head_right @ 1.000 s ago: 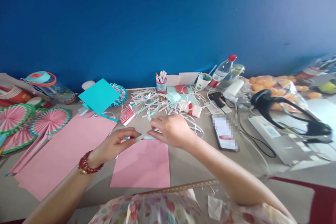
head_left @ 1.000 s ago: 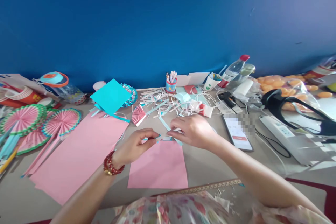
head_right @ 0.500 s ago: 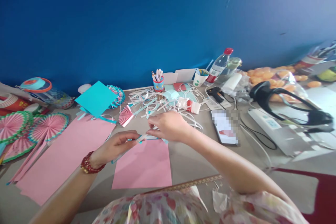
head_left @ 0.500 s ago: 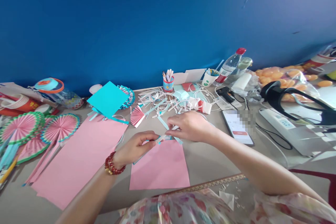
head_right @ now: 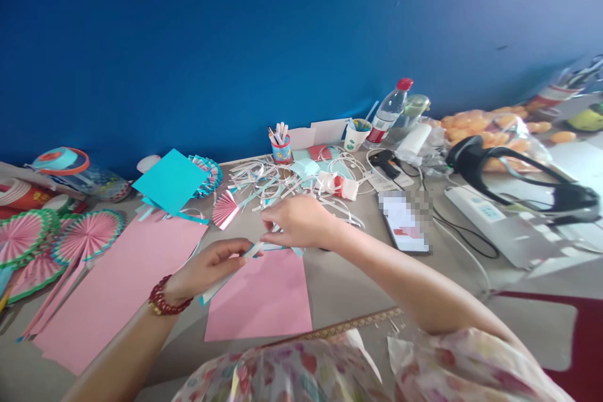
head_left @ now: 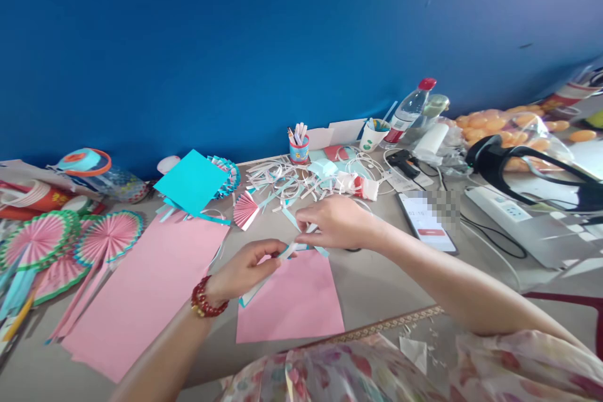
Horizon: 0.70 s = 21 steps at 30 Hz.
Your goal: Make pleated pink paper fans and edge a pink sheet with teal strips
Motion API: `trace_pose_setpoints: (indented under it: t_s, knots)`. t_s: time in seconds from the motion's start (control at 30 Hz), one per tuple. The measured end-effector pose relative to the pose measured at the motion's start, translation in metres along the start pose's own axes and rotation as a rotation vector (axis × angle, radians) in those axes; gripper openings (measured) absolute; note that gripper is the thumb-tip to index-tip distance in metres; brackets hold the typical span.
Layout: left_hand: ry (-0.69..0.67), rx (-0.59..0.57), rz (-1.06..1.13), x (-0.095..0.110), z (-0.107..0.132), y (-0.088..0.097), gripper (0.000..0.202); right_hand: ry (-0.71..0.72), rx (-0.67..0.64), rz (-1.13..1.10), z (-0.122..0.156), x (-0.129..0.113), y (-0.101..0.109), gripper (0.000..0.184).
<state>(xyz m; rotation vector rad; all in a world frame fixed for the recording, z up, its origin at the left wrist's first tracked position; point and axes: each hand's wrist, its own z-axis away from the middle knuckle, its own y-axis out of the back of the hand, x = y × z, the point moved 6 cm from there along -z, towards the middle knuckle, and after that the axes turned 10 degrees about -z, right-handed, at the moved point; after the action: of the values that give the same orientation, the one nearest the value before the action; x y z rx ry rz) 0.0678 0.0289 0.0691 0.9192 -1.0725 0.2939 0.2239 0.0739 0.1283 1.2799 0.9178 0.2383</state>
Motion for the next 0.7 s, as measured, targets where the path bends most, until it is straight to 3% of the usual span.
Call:
trace_pose_setpoints:
  t_s: [0.17, 0.3, 0.7]
  knots:
    - [0.006, 0.078, -0.136, 0.002, -0.004, 0.002, 0.028, 0.011, 0.02, 0.036, 0.0, -0.006, 0.006, 0.022]
    - [-0.049, 0.122, -0.105, 0.01, -0.008, 0.003, 0.025, 0.022, 0.025, 0.039, -0.001, -0.011, 0.01, 0.024]
    - [0.076, 0.033, 0.152, 0.0, -0.007, -0.004, 0.04, -0.02, -0.018, 0.065, -0.004, -0.016, 0.014, 0.019]
